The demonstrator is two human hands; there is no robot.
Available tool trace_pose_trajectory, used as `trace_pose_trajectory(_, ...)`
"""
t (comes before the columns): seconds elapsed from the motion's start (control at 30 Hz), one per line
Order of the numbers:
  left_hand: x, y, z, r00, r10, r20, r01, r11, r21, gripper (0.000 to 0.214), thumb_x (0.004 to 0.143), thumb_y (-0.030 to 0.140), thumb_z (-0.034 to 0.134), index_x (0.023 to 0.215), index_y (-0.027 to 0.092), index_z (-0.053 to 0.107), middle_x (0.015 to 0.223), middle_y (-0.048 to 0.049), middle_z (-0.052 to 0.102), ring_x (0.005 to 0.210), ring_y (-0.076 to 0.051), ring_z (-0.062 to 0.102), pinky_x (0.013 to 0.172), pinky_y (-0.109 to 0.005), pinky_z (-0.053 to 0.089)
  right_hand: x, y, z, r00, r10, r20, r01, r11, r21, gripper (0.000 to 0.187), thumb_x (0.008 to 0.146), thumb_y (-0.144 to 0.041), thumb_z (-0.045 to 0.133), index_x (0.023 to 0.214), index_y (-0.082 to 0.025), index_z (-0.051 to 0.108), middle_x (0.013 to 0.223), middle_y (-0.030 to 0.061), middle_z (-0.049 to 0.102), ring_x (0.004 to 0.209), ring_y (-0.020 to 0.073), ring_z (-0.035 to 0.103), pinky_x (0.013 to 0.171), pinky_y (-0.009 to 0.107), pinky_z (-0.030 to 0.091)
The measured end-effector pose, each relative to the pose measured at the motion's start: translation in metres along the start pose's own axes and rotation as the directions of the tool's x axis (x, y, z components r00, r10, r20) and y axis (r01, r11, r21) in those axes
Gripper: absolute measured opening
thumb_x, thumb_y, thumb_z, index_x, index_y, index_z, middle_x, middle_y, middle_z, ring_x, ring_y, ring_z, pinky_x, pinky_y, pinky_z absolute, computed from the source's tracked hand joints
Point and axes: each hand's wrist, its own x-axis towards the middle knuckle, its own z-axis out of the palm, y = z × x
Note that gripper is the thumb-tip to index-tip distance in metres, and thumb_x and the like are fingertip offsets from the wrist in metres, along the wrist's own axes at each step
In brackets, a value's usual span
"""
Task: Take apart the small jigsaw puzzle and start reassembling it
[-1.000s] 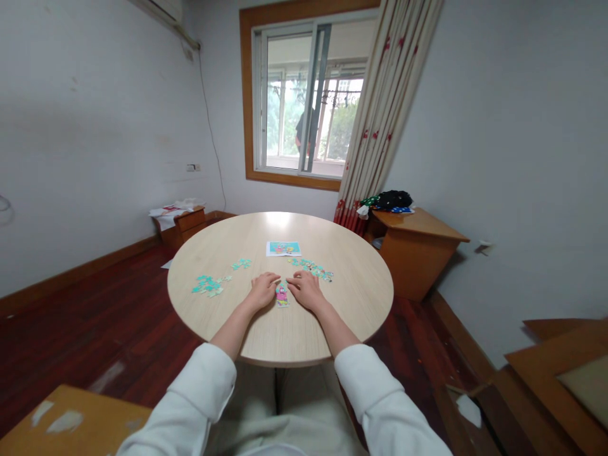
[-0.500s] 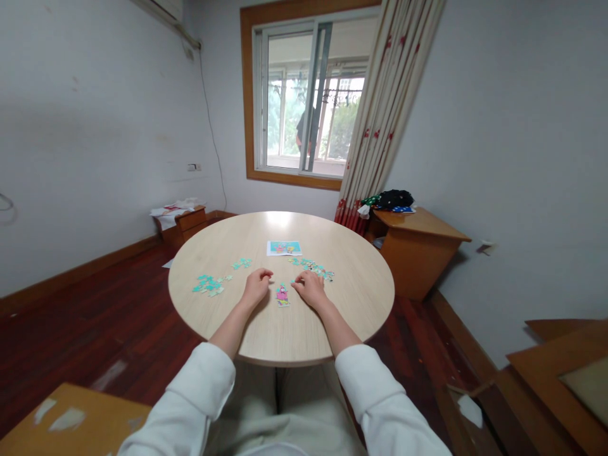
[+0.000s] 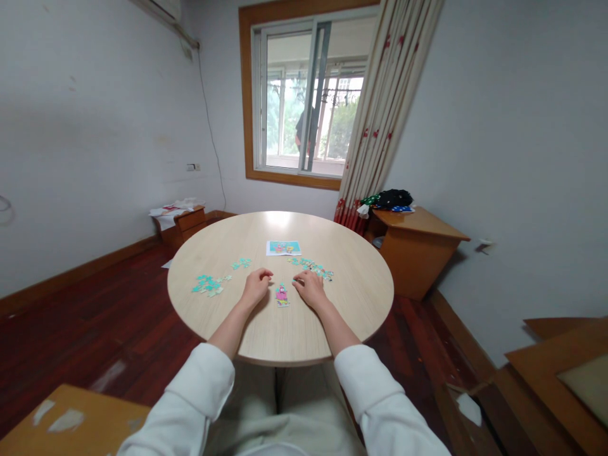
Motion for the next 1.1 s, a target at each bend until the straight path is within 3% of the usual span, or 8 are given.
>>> trace_pose_trajectory(0.43, 0.0018, -0.0031, 0.0008, 0.999, -0.023, 0.023, 0.024, 1.000, -0.019, 0.023, 0.068, 0.017, 0.044, 0.075, 0.016, 0.065, 0.080, -0.0055, 0.069, 0.077, -0.017, 0.064, 0.074, -0.028, 0.048, 0.0012, 0.0041, 0.0041, 0.999, -0.050, 0.017, 0.050, 0.999, -0.006, 0.026, 0.085, -0.012, 0.049, 0.100, -0.022, 0.067, 0.107, 0.0059, 0.064, 0.103, 0.0188, 0.053, 0.082, 0.031, 0.031)
trace_pose_trajectory(0.7, 0.0025, -0.0047, 0.0025, 1.000, -0.013, 0.013, 0.013, 0.999, -0.030, 0.022, 0.067, 0.017, 0.044, 0.073, 0.015, 0.065, 0.079, -0.0063, 0.069, 0.076, -0.018, 0.063, 0.073, -0.029, 0.047, -0.0004, -0.0019, -0.0030, 0.998, 0.051, -0.022, -0.052, 0.998, -0.046, 0.013, 0.081, -0.030, 0.061, 0.084, -0.019, 0.068, 0.098, 0.0059, 0.066, 0.097, 0.0201, 0.054, 0.081, 0.032, 0.030)
trace_pose_trajectory(1.1, 0.0016, -0.0049, 0.0023, 1.000, -0.018, -0.010, 0.017, 0.997, -0.081, 0.020, 0.066, 0.015, 0.047, 0.071, 0.015, 0.067, 0.074, -0.0054, 0.069, 0.072, -0.017, 0.063, 0.070, -0.028, 0.047, 0.0025, 0.0029, 0.0023, 0.998, 0.060, -0.027, -0.058, 0.997, 0.060, 0.008, 0.077, -0.025, 0.065, 0.083, -0.019, 0.065, 0.091, 0.0038, 0.066, 0.089, 0.0184, 0.055, 0.081, 0.033, 0.030)
